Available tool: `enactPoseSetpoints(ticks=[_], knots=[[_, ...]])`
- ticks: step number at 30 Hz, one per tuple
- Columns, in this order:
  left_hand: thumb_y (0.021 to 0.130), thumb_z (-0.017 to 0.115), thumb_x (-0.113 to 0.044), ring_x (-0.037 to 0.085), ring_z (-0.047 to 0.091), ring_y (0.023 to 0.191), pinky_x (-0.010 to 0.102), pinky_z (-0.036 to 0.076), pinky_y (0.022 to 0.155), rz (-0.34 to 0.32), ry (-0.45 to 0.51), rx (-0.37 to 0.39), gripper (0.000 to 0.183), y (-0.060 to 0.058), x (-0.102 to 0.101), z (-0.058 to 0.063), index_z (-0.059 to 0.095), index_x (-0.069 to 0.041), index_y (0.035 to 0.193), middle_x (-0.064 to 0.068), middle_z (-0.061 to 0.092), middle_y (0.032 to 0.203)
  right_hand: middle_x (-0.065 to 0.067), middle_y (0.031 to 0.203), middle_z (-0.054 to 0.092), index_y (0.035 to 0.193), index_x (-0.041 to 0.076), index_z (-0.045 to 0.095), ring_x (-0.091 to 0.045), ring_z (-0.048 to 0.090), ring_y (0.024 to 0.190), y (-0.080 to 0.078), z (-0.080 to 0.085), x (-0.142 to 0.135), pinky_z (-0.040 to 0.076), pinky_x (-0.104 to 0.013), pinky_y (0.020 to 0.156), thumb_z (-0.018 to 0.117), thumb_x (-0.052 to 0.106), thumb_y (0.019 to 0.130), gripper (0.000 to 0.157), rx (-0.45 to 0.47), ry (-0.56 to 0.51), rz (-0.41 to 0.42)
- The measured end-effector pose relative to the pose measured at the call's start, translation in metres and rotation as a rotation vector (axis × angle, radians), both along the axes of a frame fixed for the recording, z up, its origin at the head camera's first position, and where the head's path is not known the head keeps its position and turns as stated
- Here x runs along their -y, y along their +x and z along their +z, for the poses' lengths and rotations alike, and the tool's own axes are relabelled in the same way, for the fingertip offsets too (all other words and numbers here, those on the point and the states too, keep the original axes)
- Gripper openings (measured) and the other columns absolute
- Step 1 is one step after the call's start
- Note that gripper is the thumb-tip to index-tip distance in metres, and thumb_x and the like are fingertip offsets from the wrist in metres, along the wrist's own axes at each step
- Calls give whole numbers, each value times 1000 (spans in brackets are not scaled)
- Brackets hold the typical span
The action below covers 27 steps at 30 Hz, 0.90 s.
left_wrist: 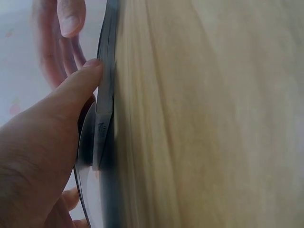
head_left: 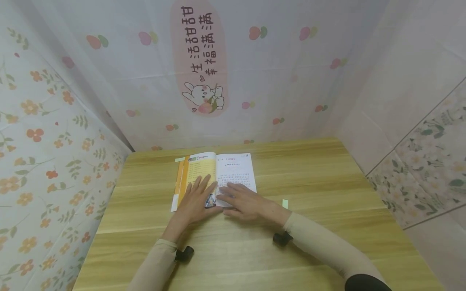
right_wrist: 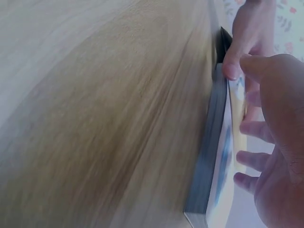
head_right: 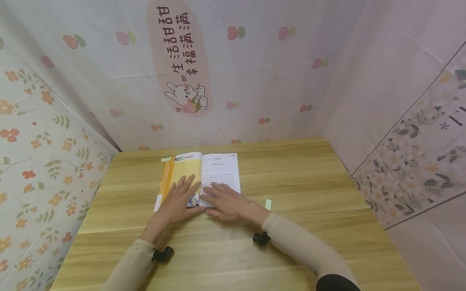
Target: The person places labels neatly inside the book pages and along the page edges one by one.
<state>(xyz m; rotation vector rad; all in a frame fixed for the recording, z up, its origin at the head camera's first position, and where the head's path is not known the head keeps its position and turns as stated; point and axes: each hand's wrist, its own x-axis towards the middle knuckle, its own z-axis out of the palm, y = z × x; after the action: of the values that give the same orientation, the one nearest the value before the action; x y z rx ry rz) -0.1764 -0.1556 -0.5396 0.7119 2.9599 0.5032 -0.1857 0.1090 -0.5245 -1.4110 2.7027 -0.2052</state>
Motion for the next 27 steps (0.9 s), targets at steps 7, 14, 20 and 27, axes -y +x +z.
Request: enactPoseSetpoints(ticks=[7,14,20,27], knots=[[100,71,-74,50,18,176,76,20,140,39,-18,-5,99,-1,-3,-4,40,-22,177,14,21,191,-12,183,42,173,19,47,-44,36,172,2,3,-18,33,-62,141,53,54,117,66,4,-19,-46],[99,71,-75,51,19,176,78,19,139,62,2,20,101,2,-5,-5,37,-22,178,16,22,190,-17,182,42,171,16,48,-48,35,171,7,5,-48,32,-66,140,59,53,115,69,24,-70,-97],[101,67,-76,50,17,177,78,17,140,83,0,26,100,2,-7,-5,35,-23,179,15,20,191,-19,181,42,171,14,48,-50,36,170,15,6,-78,32,-67,140,65,51,112,71,47,-106,-158],[100,68,-77,50,17,177,78,17,140,79,-14,21,102,2,-8,-4,35,-23,179,15,20,191,-24,177,47,168,5,52,-49,41,168,27,0,-110,35,-66,138,70,47,110,73,-7,-141,-197]])
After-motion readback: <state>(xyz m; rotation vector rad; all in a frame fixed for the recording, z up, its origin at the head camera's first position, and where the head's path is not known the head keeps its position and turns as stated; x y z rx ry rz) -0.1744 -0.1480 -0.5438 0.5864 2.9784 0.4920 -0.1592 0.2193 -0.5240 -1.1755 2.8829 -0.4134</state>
